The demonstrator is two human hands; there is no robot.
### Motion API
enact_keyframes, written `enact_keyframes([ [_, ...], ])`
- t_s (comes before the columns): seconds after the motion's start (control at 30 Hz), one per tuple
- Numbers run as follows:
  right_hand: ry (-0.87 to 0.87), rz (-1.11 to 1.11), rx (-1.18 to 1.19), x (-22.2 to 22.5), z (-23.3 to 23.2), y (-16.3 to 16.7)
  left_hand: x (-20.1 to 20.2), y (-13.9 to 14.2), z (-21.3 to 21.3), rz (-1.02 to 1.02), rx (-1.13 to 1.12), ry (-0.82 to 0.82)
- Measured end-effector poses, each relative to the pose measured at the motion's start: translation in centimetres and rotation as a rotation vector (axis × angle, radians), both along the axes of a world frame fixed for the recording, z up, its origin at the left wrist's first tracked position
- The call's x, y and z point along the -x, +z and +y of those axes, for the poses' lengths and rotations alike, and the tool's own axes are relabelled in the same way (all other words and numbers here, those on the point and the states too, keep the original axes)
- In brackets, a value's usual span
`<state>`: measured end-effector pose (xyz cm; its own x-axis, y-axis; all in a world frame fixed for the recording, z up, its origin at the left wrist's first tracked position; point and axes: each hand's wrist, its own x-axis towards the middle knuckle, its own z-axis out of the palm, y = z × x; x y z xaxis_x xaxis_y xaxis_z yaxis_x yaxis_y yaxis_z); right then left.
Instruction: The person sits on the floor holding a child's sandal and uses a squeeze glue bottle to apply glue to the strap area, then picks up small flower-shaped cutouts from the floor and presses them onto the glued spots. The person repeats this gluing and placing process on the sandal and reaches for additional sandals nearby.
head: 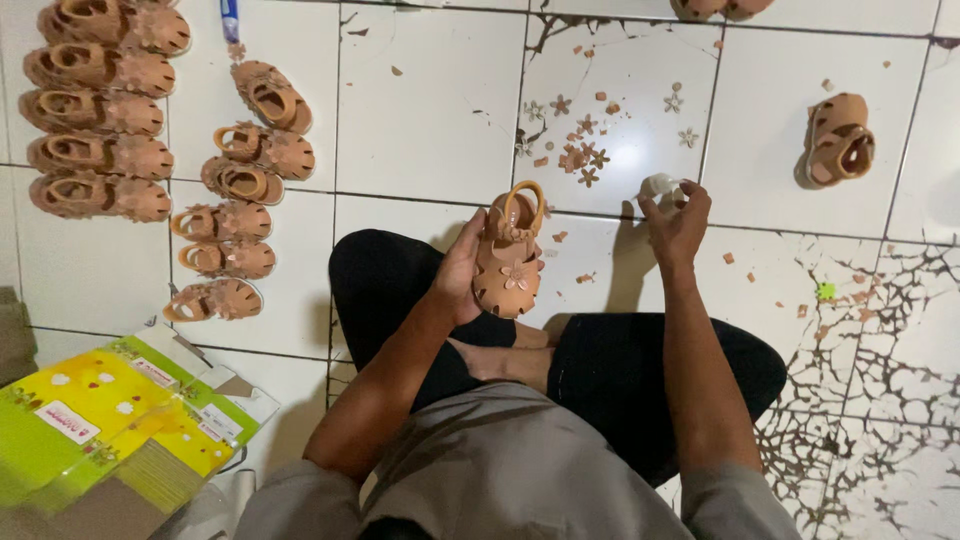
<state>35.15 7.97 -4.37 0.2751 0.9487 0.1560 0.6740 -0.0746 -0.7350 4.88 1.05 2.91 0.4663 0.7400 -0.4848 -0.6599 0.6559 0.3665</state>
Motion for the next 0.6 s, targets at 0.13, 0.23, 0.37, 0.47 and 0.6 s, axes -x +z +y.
enact_keyframes([
  [0.13, -0.013, 0.110, -0.007, 0.4, 1.7, -0.5, 1.1, -0.6, -0.4, 0.292, -0.353, 0.033],
  [0.23, -0.007, 0.206, 0.113, 0.0, 1.0, 0.0, 1.6, -1.1, -0.7, 0.538, -0.614, 0.026],
  [0.37, 0.057, 0.550, 0.249, 0.6, -2.3, 3.5, 1.8, -0.8, -0.1, 0.107, -0.045, 0.085],
  [0.47, 0.126, 0.766, 0.236, 1.8, -6.8, 7.8, 1.9, 0.6, -0.5, 0.331, -0.070, 0.047],
  [0.6, 0.157, 0.780, 0.201, 3.4, -11.8, 13.9, 1.7, 2.6, -1.4, 0.483, -0.224, -0.014],
])
